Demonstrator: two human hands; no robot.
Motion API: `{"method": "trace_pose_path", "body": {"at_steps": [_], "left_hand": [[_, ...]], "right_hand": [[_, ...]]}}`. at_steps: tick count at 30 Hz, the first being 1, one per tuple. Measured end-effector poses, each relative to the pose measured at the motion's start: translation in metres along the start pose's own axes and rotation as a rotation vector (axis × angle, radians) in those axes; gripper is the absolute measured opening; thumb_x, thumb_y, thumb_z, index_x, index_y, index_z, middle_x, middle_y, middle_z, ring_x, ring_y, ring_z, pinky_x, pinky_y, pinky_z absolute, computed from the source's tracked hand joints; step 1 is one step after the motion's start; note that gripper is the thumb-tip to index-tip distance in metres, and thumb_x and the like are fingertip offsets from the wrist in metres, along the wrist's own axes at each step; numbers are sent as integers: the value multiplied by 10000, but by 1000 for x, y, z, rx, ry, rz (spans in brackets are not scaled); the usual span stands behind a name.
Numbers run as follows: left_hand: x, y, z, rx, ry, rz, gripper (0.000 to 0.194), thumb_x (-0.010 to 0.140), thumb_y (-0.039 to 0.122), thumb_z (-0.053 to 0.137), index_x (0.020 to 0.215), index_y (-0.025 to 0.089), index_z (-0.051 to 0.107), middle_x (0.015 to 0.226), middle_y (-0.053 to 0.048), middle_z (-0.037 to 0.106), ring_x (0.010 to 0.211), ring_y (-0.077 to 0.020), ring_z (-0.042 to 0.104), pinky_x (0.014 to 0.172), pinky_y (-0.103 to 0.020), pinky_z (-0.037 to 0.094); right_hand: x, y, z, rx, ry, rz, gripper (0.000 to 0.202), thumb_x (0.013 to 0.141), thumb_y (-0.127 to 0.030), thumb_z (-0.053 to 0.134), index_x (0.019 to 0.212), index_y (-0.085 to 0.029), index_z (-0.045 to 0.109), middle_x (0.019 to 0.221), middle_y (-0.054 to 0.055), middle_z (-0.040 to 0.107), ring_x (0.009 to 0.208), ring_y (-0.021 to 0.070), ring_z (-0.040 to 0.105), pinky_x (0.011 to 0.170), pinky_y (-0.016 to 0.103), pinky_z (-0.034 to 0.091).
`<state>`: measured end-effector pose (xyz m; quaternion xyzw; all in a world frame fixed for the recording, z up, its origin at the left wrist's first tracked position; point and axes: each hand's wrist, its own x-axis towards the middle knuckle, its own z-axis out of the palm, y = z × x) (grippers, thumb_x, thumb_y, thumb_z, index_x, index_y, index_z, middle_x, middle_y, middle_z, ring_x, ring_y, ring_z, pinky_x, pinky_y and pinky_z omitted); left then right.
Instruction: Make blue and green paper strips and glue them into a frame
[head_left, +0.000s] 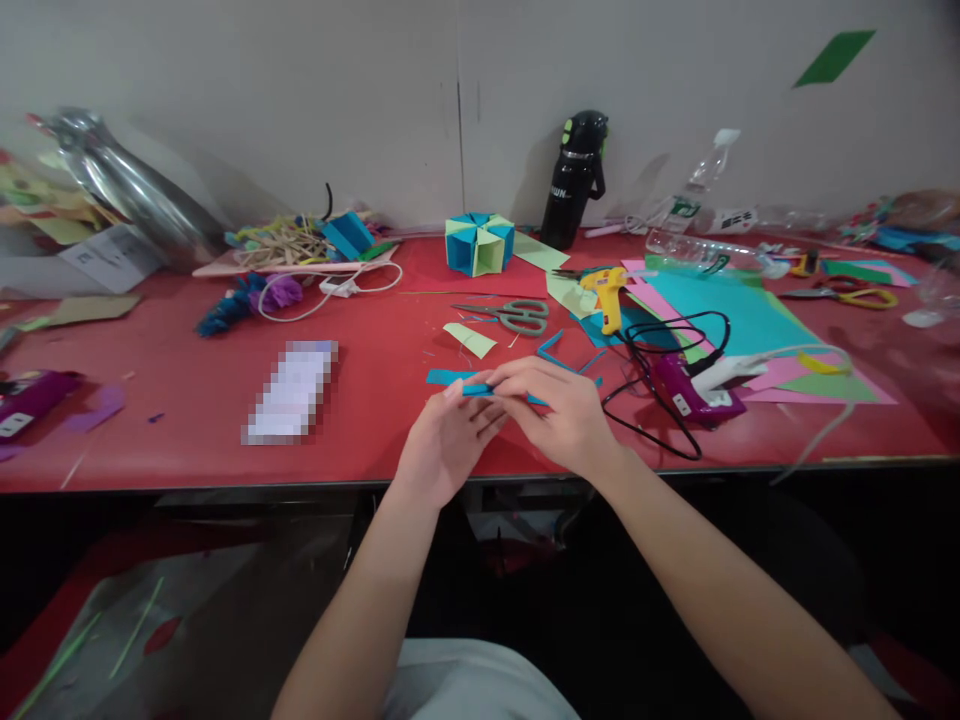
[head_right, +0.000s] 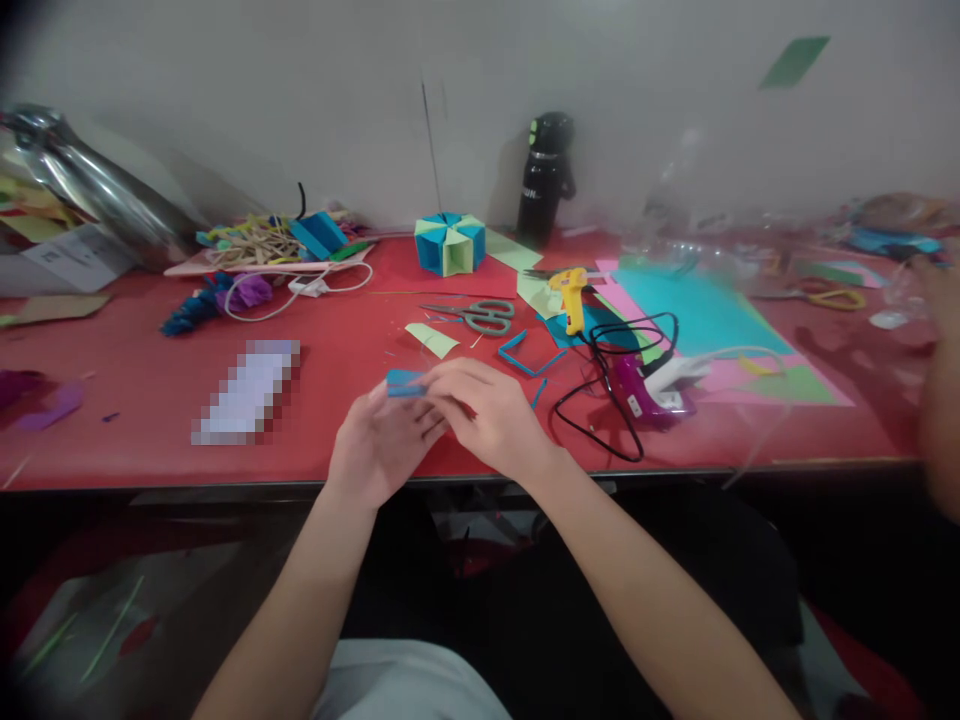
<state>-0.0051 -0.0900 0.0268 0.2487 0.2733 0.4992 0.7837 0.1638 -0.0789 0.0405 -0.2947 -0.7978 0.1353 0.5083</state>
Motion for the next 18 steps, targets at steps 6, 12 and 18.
{"method": "trace_pose_path", "body": {"at_steps": [6, 12, 18], "left_hand": [[-6, 13, -18, 263, -174, -41, 443, 861, 475, 732, 1199, 190, 715, 1169, -120, 742, 1111, -275, 703, 1045, -416, 524], [-5, 26, -27, 435, -305, -69, 439, 896, 468, 705, 1244, 202, 684, 1209, -140, 724, 1080, -289, 728, 951, -402, 584], [-2, 39, -32, 596, -357, -23, 640, 815, 592, 754, 1299, 183, 668, 1171, -168, 723, 981, -284, 737, 883, -402, 605]], "right_hand": [[-5, -1, -11, 186, -92, 138, 74, 925, -145, 684, 885, -207, 692, 990, 52, 754, 933, 175, 722, 868, 317, 585], [-5, -9, -16, 336, -212, 295, 58, 894, -164, 731, 855, -200, 711, 965, 38, 773, 937, 174, 734, 881, 306, 580], [-3, -13, -8, 497, -205, 393, 109, 839, -227, 801, 784, -183, 719, 910, 43, 768, 867, 171, 732, 840, 300, 590]]}}
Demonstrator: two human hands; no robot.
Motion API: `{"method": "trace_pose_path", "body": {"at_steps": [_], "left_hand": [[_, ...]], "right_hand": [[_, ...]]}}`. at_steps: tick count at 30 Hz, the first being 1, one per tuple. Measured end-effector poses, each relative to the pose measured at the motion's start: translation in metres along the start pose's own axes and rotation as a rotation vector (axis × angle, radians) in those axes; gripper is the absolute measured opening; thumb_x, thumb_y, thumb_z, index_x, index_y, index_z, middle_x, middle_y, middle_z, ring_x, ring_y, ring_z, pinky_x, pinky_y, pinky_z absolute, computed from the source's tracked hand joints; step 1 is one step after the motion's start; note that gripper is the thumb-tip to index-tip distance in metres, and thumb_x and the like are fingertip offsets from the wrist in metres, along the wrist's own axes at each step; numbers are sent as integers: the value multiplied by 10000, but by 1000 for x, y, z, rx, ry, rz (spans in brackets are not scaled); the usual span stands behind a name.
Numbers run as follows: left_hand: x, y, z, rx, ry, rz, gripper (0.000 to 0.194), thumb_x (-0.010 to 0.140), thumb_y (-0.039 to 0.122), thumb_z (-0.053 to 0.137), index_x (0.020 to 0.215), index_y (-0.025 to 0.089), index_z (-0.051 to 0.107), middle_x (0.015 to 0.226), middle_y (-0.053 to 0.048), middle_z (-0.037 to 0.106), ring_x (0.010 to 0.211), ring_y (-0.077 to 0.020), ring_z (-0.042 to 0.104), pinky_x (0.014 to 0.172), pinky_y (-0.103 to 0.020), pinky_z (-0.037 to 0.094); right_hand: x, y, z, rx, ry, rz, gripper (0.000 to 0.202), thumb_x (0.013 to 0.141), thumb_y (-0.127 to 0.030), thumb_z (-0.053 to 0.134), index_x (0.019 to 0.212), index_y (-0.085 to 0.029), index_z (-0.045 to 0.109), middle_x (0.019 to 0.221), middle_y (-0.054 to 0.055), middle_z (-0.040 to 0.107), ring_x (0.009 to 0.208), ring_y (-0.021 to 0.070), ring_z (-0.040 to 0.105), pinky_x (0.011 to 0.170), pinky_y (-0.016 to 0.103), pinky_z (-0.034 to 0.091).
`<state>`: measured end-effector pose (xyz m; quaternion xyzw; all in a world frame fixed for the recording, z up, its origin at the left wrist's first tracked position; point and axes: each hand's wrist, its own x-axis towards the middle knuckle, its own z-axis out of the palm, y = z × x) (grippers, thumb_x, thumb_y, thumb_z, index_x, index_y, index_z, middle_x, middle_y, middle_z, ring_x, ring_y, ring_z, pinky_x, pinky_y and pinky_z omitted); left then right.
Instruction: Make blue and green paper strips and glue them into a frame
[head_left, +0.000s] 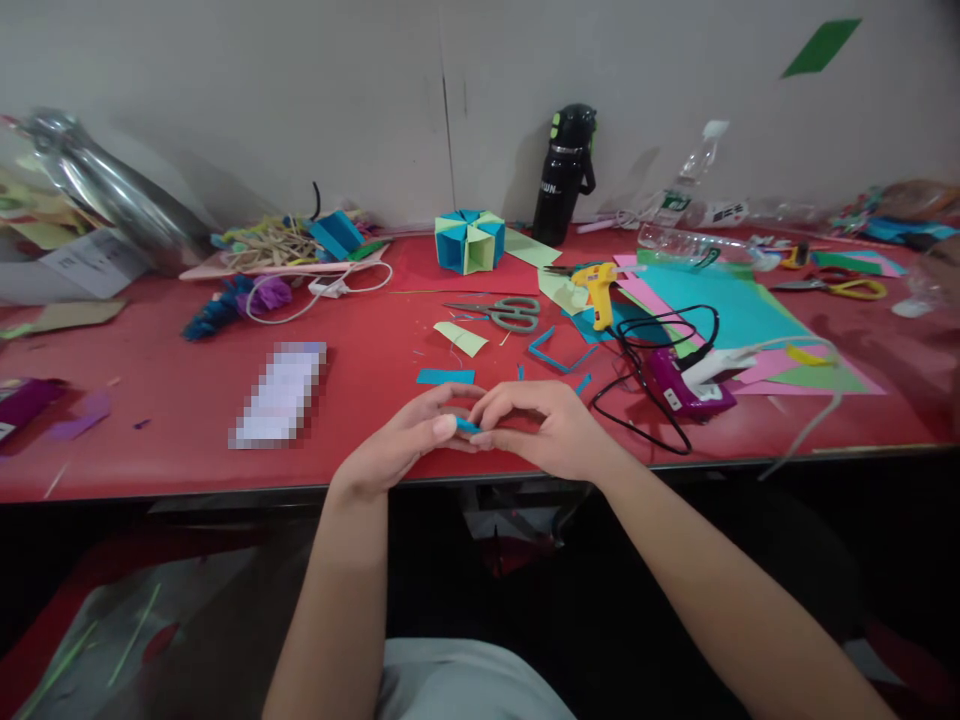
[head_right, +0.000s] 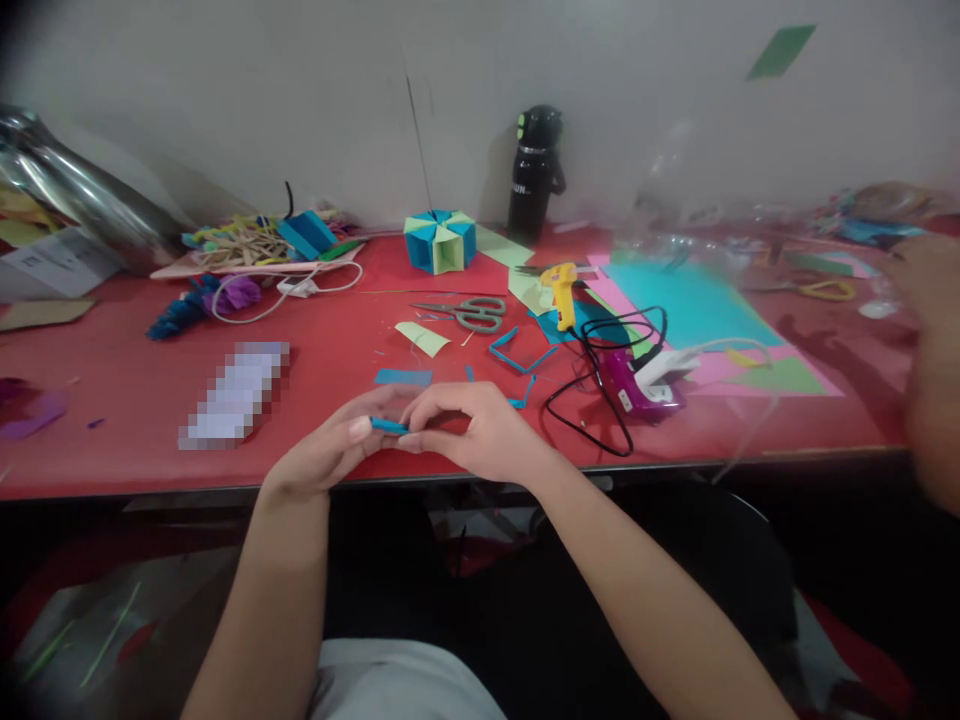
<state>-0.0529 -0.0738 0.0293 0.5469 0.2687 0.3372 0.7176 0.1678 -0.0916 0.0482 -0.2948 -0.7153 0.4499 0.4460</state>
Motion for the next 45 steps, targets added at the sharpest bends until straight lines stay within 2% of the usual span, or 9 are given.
{"method": "trace_pose_path", "body": {"at_steps": [3, 6, 11, 24, 29, 32, 38, 41, 45], "left_hand": [[-1, -1, 2, 91, 116, 123, 639, 808, 550, 783, 1336, 210, 660, 1145, -143, 727, 1012, -266, 718, 916, -386, 589], [-3, 1, 11, 276, 327, 323, 473, 754, 300, 873, 1205, 233, 748, 1112, -110, 731, 1019, -241, 689, 895, -337, 571], [-7, 10, 27, 449, 452, 530, 272, 770, 199, 845, 1037, 244, 822, 973, -88, 732, 851, -203, 670, 775, -318, 552], [-10, 16, 37, 342, 561, 472, 125, 761, 191, 853, 869, 204, 793, 851, -49, 752, 788, -174, 701, 751, -282, 578], [-6, 11, 36, 209, 571, 375, 278, 684, 242, 920, 931, 187, 805, 852, -62, 775, 762, -185, 721, 741, -292, 595], [-4, 6, 31, 175, 576, 383, 263, 702, 265, 911, 936, 199, 813, 875, -59, 781, 772, -178, 723, 736, -283, 598], [-6, 2, 8, -5, 540, 314, 316, 860, 489, 754, 911, 184, 817, 809, -79, 748, 680, -158, 688, 562, -241, 550], [-13, 6, 1, 156, 531, 243, 270, 850, 435, 777, 849, 168, 811, 734, -72, 733, 622, -149, 659, 557, -239, 533], [-23, 10, -1, 494, 446, 168, 168, 824, 341, 808, 890, 188, 817, 809, -74, 767, 739, -180, 692, 669, -250, 540]], "right_hand": [[0, 4, 3, 35, 120, 1, 117, 822, -240, 817, 786, -188, 719, 927, 47, 770, 891, 177, 735, 840, 306, 600], [1, 8, 5, 7, 202, -11, 130, 805, -245, 831, 765, -195, 718, 914, 44, 768, 864, 174, 730, 825, 306, 603], [2, 8, 7, -19, 176, -59, 129, 831, -250, 809, 754, -192, 722, 871, 42, 759, 813, 161, 716, 791, 294, 594], [1, 9, 8, 121, 112, 86, 197, 799, -327, 839, 785, -183, 706, 872, 39, 731, 798, 155, 676, 787, 303, 569], [4, 9, 14, 130, 189, 91, 257, 785, -384, 847, 758, -187, 682, 817, 27, 712, 761, 153, 663, 747, 299, 576], [4, 7, 17, 119, 220, 55, 254, 789, -382, 845, 758, -190, 681, 842, 36, 725, 784, 166, 688, 759, 311, 592], [2, 6, 8, -358, 158, -254, 96, 930, -168, 681, 844, -206, 701, 969, 60, 757, 890, 172, 709, 828, 318, 581], [3, 17, 3, -611, 57, -406, 194, 972, -94, 569, 864, -190, 699, 1010, 81, 758, 936, 186, 694, 846, 332, 570], [5, 32, 4, -783, -51, -436, 219, 969, -63, 532, 883, -167, 705, 1022, 94, 755, 910, 200, 677, 823, 349, 568]]}}
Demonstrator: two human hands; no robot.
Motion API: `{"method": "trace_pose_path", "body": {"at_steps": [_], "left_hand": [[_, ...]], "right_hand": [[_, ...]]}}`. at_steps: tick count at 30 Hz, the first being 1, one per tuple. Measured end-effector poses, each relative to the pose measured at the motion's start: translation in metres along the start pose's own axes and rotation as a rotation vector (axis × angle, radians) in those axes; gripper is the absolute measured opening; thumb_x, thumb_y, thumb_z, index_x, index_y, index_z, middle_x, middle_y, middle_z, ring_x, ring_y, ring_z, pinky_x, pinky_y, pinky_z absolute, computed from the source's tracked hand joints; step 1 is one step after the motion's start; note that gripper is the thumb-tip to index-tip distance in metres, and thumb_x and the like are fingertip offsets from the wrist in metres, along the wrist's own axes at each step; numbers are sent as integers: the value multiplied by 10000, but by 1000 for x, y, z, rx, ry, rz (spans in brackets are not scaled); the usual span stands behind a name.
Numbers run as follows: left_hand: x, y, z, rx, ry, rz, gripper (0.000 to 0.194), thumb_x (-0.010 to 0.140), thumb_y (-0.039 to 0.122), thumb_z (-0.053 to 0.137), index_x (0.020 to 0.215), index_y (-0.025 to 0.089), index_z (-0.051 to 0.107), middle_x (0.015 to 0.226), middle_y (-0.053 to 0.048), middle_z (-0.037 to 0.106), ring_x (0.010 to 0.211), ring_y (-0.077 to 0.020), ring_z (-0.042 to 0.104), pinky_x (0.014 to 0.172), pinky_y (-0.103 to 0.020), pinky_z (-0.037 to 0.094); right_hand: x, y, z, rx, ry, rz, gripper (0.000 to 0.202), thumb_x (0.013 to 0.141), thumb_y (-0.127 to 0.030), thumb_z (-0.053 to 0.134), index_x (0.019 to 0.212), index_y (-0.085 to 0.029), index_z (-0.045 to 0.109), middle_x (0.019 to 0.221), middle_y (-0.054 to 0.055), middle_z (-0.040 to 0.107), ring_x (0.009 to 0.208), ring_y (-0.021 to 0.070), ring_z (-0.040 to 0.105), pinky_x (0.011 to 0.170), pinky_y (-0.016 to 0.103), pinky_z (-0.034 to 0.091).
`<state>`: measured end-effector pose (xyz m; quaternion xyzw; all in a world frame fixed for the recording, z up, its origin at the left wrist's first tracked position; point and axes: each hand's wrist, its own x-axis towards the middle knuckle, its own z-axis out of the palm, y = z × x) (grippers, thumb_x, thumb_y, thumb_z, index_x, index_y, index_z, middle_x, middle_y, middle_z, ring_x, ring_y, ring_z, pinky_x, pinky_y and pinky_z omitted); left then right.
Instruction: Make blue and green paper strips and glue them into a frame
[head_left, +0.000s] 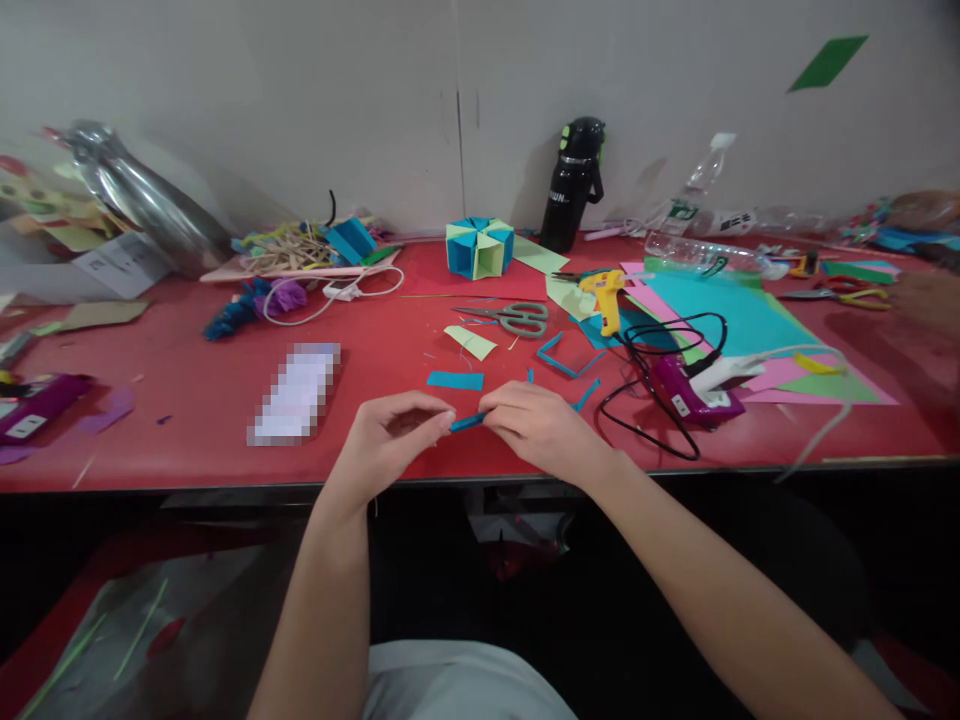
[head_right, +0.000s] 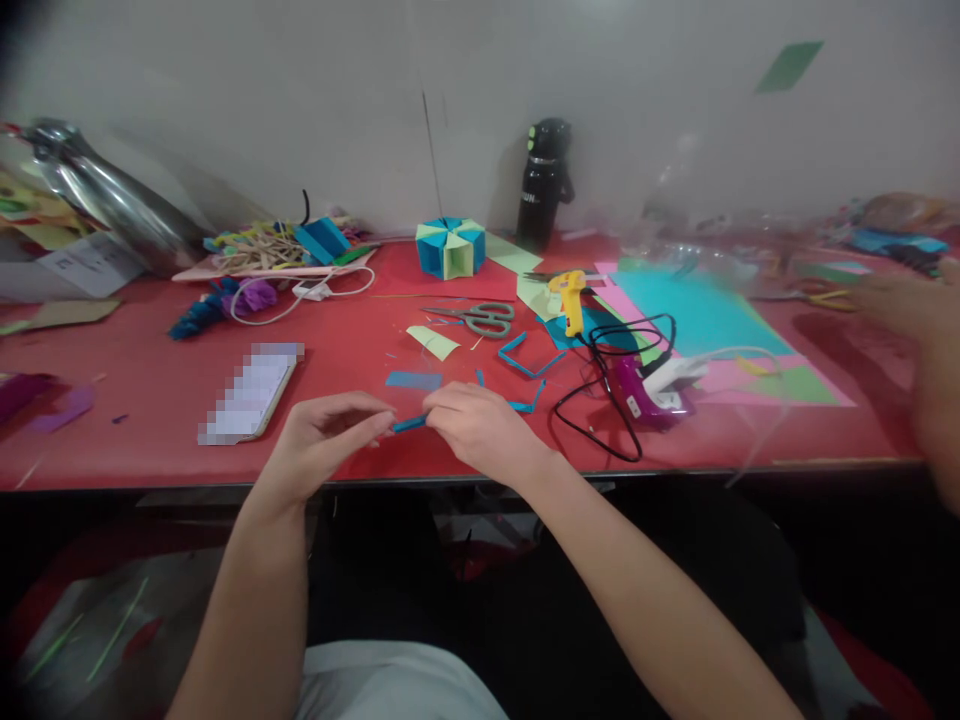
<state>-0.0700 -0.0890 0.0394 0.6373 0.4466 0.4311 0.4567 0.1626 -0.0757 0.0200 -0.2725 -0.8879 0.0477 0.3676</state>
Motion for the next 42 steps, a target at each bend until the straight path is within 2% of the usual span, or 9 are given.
{"method": "trace_pose_path", "body": {"at_steps": [5, 9, 12, 16, 24, 29, 33, 39, 42], "left_hand": [[7, -4, -4, 272, -76, 114, 77, 824, 297, 779, 823, 232, 821, 839, -45, 775, 728, -178, 662, 660, -252, 490], [24, -8, -12, 435, -318, 177, 113, 830, 237, 705, 816, 262, 815, 783, -9, 764, 678, -164, 640, 648, -245, 464], [36, -2, -16, 605, -467, 113, 168, 822, 214, 636, 854, 235, 800, 825, -2, 764, 718, -159, 647, 689, -246, 460], [45, 11, -12, 742, -560, 16, 154, 771, 200, 588, 768, 196, 743, 761, 6, 725, 708, -150, 626, 670, -249, 432], [45, 19, -1, 812, -530, -32, 95, 718, 182, 571, 662, 183, 647, 688, 17, 659, 661, -139, 571, 639, -269, 387], [46, 27, 2, 821, -545, -69, 94, 729, 184, 568, 646, 189, 612, 669, 19, 629, 659, -146, 562, 626, -277, 381], [48, 31, 1, 814, -574, -63, 97, 729, 175, 552, 647, 191, 602, 658, 23, 619, 643, -146, 557, 617, -278, 377], [49, 26, 1, 823, -552, -88, 65, 704, 194, 565, 658, 195, 611, 673, 15, 636, 665, -159, 579, 605, -282, 377], [48, 25, 1, 817, -520, -159, 53, 685, 206, 587, 659, 200, 633, 676, 10, 658, 675, -171, 602, 596, -286, 393]], "right_hand": [[0, 1, 12, -34, -72, -69, 214, 953, -39, 537, 891, -143, 714, 1011, 107, 748, 934, 211, 674, 879, 370, 560], [2, 7, 20, -31, -172, -59, 250, 960, -34, 518, 903, -159, 727, 1010, 99, 751, 929, 208, 677, 868, 370, 560], [8, 12, 22, -19, -263, -64, 258, 963, -33, 514, 909, -155, 735, 994, 103, 750, 950, 211, 682, 893, 362, 558], [16, 15, 17, 13, -344, -58, 244, 962, -37, 532, 917, -147, 745, 978, 103, 749, 954, 211, 695, 871, 335, 563], [16, 8, 10, 47, -417, 54, 265, 937, -16, 547, 1027, -141, 763, 1122, 120, 749, 1063, 238, 700, 939, 380, 572], [3, 0, 6, 53, -345, 138, 245, 975, -77, 528, 1028, -146, 757, 1166, 131, 729, 1110, 259, 672, 980, 435, 566], [-3, -7, 5, 58, -243, 196, 374, 973, -13, 440, 1215, -124, 703, 1236, 141, 708, 1171, 255, 644, 1024, 437, 558], [-8, -20, 12, 39, -304, 235, 484, 928, 13, 451, 1365, -101, 625, 1355, 173, 677, 1257, 291, 642, 1085, 489, 534], [-8, -23, 14, 111, -298, 283, 500, 921, 15, 451, 1380, -110, 605, 1400, 165, 655, 1315, 272, 616, 1134, 467, 501]]}}
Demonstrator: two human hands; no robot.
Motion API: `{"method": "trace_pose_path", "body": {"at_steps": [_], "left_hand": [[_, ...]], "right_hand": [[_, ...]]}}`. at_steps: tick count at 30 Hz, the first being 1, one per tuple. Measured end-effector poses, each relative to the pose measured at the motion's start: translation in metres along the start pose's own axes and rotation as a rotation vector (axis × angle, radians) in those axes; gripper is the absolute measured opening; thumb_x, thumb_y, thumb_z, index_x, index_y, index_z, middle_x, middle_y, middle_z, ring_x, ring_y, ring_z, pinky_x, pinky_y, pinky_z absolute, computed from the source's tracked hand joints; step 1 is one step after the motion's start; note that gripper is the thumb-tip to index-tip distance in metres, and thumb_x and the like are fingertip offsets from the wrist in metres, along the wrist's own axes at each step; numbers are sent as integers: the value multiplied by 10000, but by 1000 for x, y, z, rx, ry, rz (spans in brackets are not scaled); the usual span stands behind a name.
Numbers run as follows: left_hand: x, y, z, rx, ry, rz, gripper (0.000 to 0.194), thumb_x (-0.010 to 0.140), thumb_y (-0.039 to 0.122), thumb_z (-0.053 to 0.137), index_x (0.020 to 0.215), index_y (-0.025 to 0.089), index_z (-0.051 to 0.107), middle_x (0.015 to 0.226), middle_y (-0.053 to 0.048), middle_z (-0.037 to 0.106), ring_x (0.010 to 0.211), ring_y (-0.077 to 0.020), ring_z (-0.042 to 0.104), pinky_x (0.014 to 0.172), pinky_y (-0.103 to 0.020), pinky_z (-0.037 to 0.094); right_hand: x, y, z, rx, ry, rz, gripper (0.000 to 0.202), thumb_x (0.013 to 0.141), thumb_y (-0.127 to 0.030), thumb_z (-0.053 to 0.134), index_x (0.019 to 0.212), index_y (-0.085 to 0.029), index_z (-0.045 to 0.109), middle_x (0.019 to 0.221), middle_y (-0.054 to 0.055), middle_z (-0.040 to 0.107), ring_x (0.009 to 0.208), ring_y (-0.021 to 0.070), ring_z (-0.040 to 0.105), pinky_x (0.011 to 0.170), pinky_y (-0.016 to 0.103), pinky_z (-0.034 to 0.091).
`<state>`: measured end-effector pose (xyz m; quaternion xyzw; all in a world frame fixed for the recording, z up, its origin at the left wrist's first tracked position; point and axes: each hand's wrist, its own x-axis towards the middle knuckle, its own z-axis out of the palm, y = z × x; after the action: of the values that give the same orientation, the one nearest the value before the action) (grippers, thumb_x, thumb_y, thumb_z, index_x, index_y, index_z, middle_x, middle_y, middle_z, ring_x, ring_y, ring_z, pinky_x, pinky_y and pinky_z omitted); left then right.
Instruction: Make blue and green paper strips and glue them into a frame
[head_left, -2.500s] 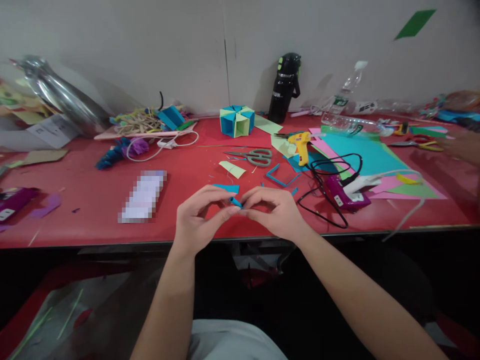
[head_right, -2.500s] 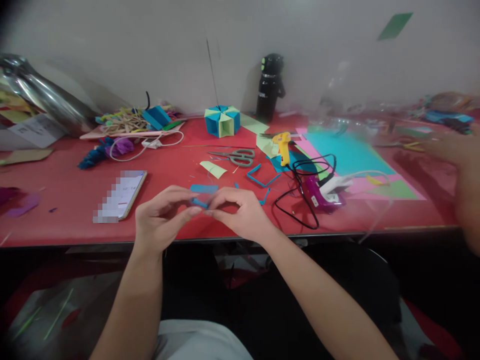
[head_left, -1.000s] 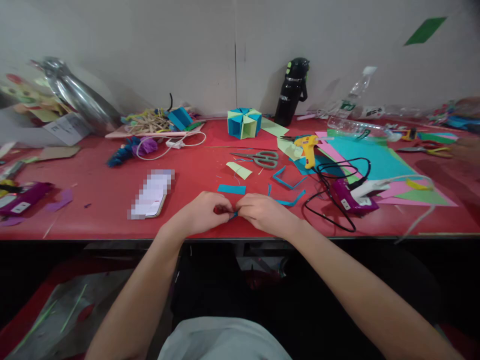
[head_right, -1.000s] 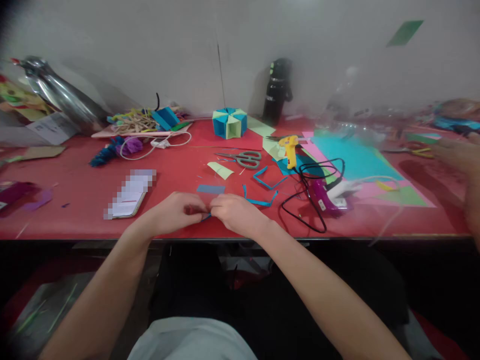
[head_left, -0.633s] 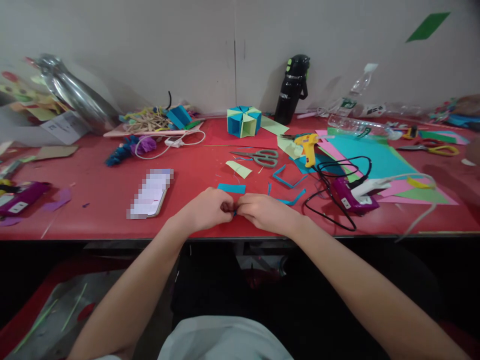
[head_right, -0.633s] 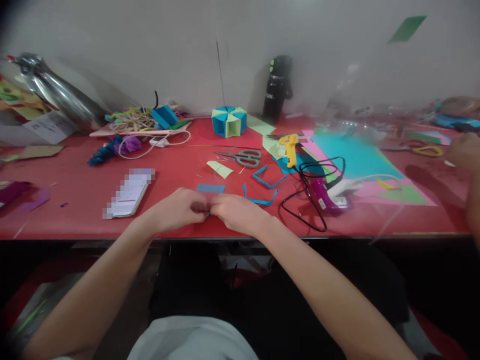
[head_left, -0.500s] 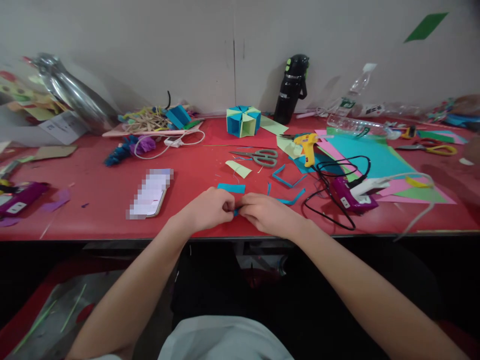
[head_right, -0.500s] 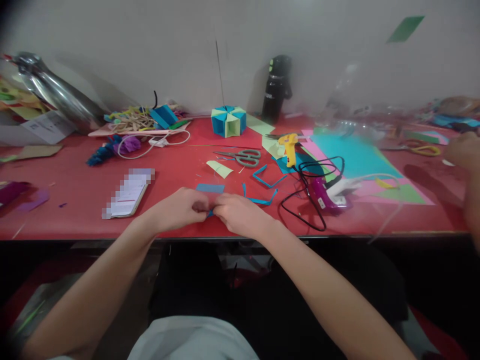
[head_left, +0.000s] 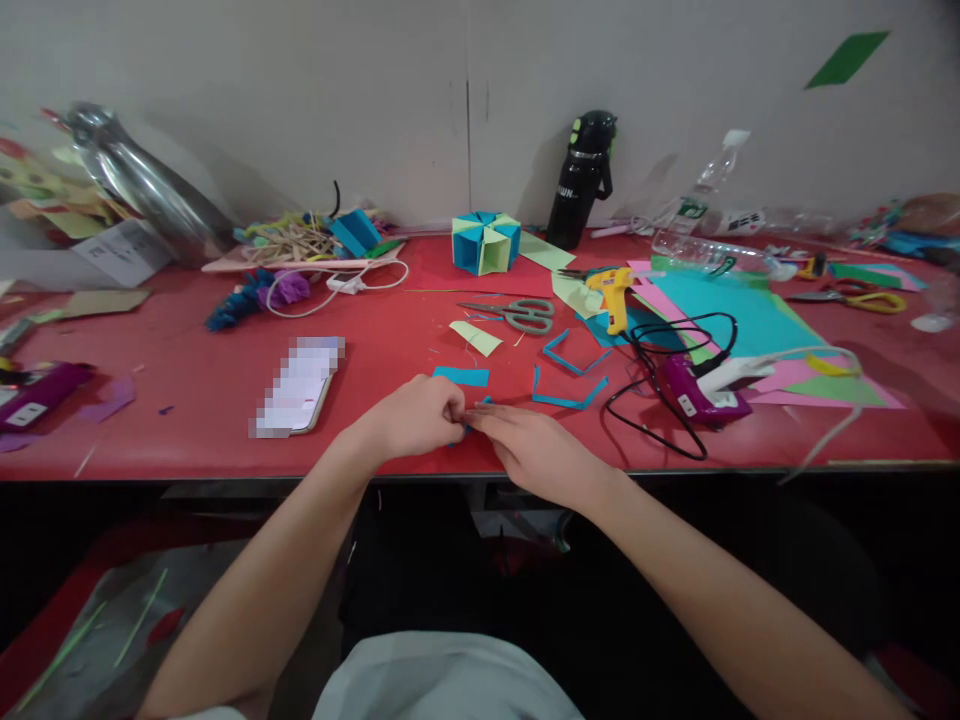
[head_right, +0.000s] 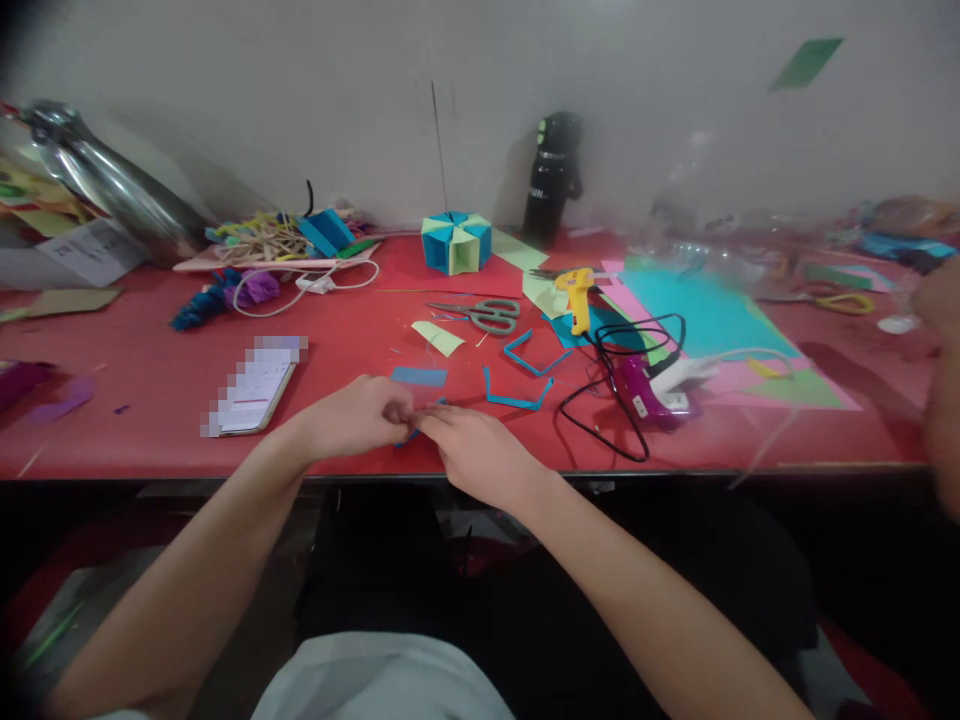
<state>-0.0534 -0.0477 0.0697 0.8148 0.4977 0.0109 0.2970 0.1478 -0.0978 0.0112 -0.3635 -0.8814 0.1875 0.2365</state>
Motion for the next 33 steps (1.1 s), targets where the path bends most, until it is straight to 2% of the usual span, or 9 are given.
{"method": "trace_pose_path", "body": {"at_steps": [4, 7, 9, 12, 14, 16, 22, 29, 33], "left_hand": [[0, 0, -1, -248, -89, -150, 48, 675, 237, 646, 689, 194, 628, 624, 8, 659, 644, -191, 654, 590, -284, 469], [1, -5, 2, -392, -100, -153, 227, 663, 244, 700, 875, 192, 640, 643, 23, 668, 632, -200, 671, 594, -293, 516], [2, -12, 6, -407, -43, -59, 357, 672, 267, 739, 1005, 195, 635, 726, 15, 693, 690, -206, 682, 625, -302, 536], [2, -25, 12, -356, 47, 126, 514, 709, 337, 791, 1181, 204, 639, 1065, -61, 741, 946, -247, 707, 841, -379, 579], [2, -34, 14, -316, 87, 262, 645, 733, 378, 810, 1328, 234, 605, 1338, -101, 667, 1197, -287, 648, 1042, -448, 518], [1, -42, 15, -297, 80, 338, 743, 740, 432, 825, 1416, 264, 567, 1493, -111, 568, 1346, -311, 558, 1136, -482, 450], [1, -53, 12, -157, 6, 386, 788, 713, 542, 847, 1417, 291, 596, 1522, -87, 555, 1432, -327, 470, 1225, -515, 332], [-6, -47, 19, -184, 70, 312, 800, 723, 471, 839, 1439, 261, 551, 1491, -97, 567, 1390, -324, 511, 1205, -495, 376], [-10, -47, 21, -207, 73, 255, 853, 722, 502, 834, 1476, 272, 510, 1519, -94, 539, 1403, -340, 498, 1192, -490, 402]], "right_hand": [[3, -2, 1, 123, 11, 50, 433, 951, -36, 467, 1344, -160, 597, 1333, 142, 685, 1222, 252, 671, 1035, 429, 562], [4, -2, 4, 156, 30, 60, 361, 970, -90, 514, 1307, -186, 600, 1282, 130, 691, 1194, 253, 675, 994, 417, 574], [4, -1, 7, 159, 47, 57, 336, 968, -140, 575, 1298, -198, 600, 1283, 124, 682, 1207, 256, 664, 1009, 417, 566], [3, 2, 11, 155, 58, 42, 274, 983, -210, 601, 1256, -198, 627, 1280, 116, 679, 1205, 252, 662, 1022, 411, 563], [2, 3, 11, 157, 60, 14, 219, 999, -238, 586, 1200, -191, 659, 1278, 114, 681, 1200, 241, 665, 1031, 399, 562], [2, 4, 10, 163, 56, -10, 199, 1000, -274, 596, 1156, -187, 685, 1289, 115, 679, 1204, 235, 666, 1047, 392, 557], [1, 7, 3, 194, 37, -26, 310, 928, -360, 716, 1188, -191, 700, 1349, 120, 657, 1267, 245, 640, 1106, 397, 527], [1, 9, 6, 170, 30, -49, 293, 949, -365, 684, 1177, -182, 704, 1340, 131, 663, 1257, 245, 648, 1097, 397, 533], [2, 2, -18, 138, 142, -105, 197, 970, -269, 642, 1142, -199, 708, 1296, 112, 696, 1210, 225, 672, 1047, 379, 558]]}}
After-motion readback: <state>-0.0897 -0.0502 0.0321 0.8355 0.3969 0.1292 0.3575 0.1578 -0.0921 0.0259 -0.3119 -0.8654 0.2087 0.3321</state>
